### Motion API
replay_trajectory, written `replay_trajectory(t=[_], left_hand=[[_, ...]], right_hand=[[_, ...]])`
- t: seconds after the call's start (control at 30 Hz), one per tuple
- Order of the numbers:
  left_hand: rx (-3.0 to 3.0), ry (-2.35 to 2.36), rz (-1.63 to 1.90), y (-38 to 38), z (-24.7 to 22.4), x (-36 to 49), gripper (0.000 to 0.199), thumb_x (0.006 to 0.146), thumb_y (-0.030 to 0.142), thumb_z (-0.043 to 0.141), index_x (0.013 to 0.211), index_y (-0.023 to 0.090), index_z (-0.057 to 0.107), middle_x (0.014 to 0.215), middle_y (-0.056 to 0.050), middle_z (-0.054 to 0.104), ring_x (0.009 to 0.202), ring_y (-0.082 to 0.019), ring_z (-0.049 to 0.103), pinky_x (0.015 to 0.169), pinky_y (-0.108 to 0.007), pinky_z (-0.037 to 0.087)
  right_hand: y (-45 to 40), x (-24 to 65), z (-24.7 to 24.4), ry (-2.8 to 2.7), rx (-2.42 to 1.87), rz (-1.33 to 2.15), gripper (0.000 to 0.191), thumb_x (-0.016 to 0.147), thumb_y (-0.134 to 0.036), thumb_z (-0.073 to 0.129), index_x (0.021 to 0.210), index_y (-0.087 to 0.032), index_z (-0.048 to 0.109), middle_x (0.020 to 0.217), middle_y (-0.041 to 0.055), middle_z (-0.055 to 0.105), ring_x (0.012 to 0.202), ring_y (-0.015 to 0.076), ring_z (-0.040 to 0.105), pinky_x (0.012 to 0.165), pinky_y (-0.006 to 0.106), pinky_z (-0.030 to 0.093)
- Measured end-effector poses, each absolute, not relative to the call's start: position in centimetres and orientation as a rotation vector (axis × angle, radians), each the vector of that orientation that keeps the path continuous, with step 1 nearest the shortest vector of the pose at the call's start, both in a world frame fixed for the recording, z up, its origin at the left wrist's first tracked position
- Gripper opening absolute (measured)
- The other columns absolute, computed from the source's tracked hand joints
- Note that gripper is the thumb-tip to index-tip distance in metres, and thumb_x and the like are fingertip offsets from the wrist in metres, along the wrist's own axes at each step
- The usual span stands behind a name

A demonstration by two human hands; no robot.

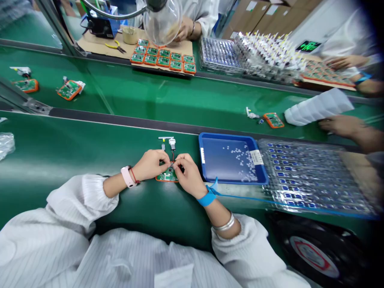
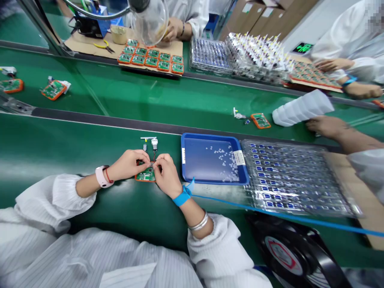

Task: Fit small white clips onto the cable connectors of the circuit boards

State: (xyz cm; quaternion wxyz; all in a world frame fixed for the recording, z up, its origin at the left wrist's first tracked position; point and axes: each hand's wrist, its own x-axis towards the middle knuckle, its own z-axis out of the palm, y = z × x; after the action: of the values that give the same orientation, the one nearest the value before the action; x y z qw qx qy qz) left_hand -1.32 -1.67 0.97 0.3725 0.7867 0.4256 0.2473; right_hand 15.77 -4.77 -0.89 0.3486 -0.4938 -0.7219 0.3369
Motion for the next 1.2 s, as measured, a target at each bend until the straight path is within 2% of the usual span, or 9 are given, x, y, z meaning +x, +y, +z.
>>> replay_trajectory(t=[0.17, 0.23, 0.33, 0.4, 0.57, 0.73, 0.93, 1.07, 1.2], left_hand=[[2.097, 0.985, 0.568, -1.0, 1.0, -1.8, 0.012, 0.078, 0.018, 0.057, 0.068, 0.017, 0.064, 0.079, -0.003, 0.067, 0.075, -0.016, 0.061, 0.071, -0.027, 0.046], [2.185, 0.942, 0.598, -0.9, 0.7, -2.1, 0.008, 0.080, 0.021, 0.057, 0.080, 0.017, 0.064, 0.086, -0.004, 0.066, 0.082, -0.018, 0.060, 0.077, -0.030, 0.045], [2.340, 0.861, 0.604, -0.4, 0.1, -2.2, 0.021, 0.082, 0.023, 0.056, 0.101, 0.017, 0.059, 0.100, -0.008, 0.064, 0.094, -0.021, 0.056, 0.085, -0.035, 0.042], [2.385, 0.782, 0.582, -0.1, -0.1, -2.1, 0.023, 0.084, 0.024, 0.054, 0.105, 0.017, 0.057, 0.103, -0.008, 0.063, 0.097, -0.021, 0.055, 0.088, -0.036, 0.041], [2.404, 0.757, 0.577, 0.2, -0.2, -1.9, 0.020, 0.087, 0.025, 0.051, 0.104, 0.017, 0.058, 0.103, -0.008, 0.063, 0.097, -0.021, 0.054, 0.088, -0.035, 0.040], [2.388, 0.760, 0.594, -0.1, -0.2, -2.1, 0.017, 0.087, 0.025, 0.051, 0.101, 0.018, 0.059, 0.100, -0.006, 0.065, 0.095, -0.020, 0.056, 0.086, -0.035, 0.040], [2.294, 0.835, 0.632, 0.0, -0.1, -2.1, 0.016, 0.084, 0.025, 0.055, 0.097, 0.019, 0.062, 0.097, -0.005, 0.067, 0.091, -0.019, 0.058, 0.085, -0.034, 0.043], [2.136, 0.958, 0.744, -0.2, 0.0, -1.8, 0.012, 0.083, 0.026, 0.056, 0.086, 0.018, 0.065, 0.089, -0.005, 0.069, 0.086, -0.018, 0.061, 0.080, -0.032, 0.046], [1.986, 0.927, 0.868, -0.8, 0.1, -1.3, 0.012, 0.082, 0.027, 0.060, 0.079, 0.017, 0.067, 0.089, -0.006, 0.068, 0.083, -0.016, 0.062, 0.078, -0.030, 0.048]], right_hand=[[-5.0, 15.3, -0.1, -1.921, -1.307, 0.810, 0.015, 0.080, -0.012, 0.046, 0.068, -0.020, 0.050, 0.084, 0.0054, 0.050, 0.085, 0.0195, 0.051, 0.076, 0.036, 0.045], [-4.5, 16.4, 0.6, -1.935, -1.300, 0.716, 0.015, 0.081, -0.015, 0.046, 0.069, -0.021, 0.052, 0.086, 0.0059, 0.052, 0.087, 0.0199, 0.053, 0.078, 0.036, 0.045], [-2.6, 20.8, 1.2, -1.841, -1.359, 0.461, 0.014, 0.082, -0.020, 0.049, 0.069, -0.021, 0.055, 0.087, 0.0068, 0.056, 0.087, 0.0202, 0.054, 0.079, 0.037, 0.045], [-1.0, 25.0, 0.8, -1.710, -1.503, 0.309, 0.013, 0.080, -0.024, 0.051, 0.069, -0.020, 0.056, 0.084, 0.0074, 0.057, 0.085, 0.0208, 0.054, 0.075, 0.037, 0.045], [1.9, 31.9, -2.0, -1.630, -1.815, 0.221, 0.015, 0.072, -0.025, 0.053, 0.058, -0.020, 0.054, 0.066, 0.0060, 0.056, 0.076, 0.0225, 0.053, 0.077, 0.042, 0.044], [2.0, 31.6, -3.3, -1.697, -1.816, 0.182, 0.013, 0.071, -0.024, 0.053, 0.060, -0.019, 0.057, 0.070, 0.0077, 0.057, 0.079, 0.0238, 0.053, 0.077, 0.042, 0.043], [1.9, 31.9, -2.5, -1.821, -1.812, 0.203, 0.012, 0.070, -0.018, 0.053, 0.058, -0.019, 0.055, 0.072, 0.0075, 0.056, 0.079, 0.0237, 0.052, 0.081, 0.046, 0.041], [0.8, 29.1, -1.0, -1.824, -1.663, 0.229, 0.015, 0.073, -0.016, 0.052, 0.059, -0.020, 0.051, 0.077, 0.0081, 0.054, 0.084, 0.0240, 0.051, 0.084, 0.046, 0.039], [-2.4, 21.9, 0.3, -1.905, -1.342, 0.458, 0.013, 0.083, -0.021, 0.048, 0.070, -0.021, 0.053, 0.093, 0.0081, 0.055, 0.093, 0.0209, 0.053, 0.083, 0.040, 0.043]])
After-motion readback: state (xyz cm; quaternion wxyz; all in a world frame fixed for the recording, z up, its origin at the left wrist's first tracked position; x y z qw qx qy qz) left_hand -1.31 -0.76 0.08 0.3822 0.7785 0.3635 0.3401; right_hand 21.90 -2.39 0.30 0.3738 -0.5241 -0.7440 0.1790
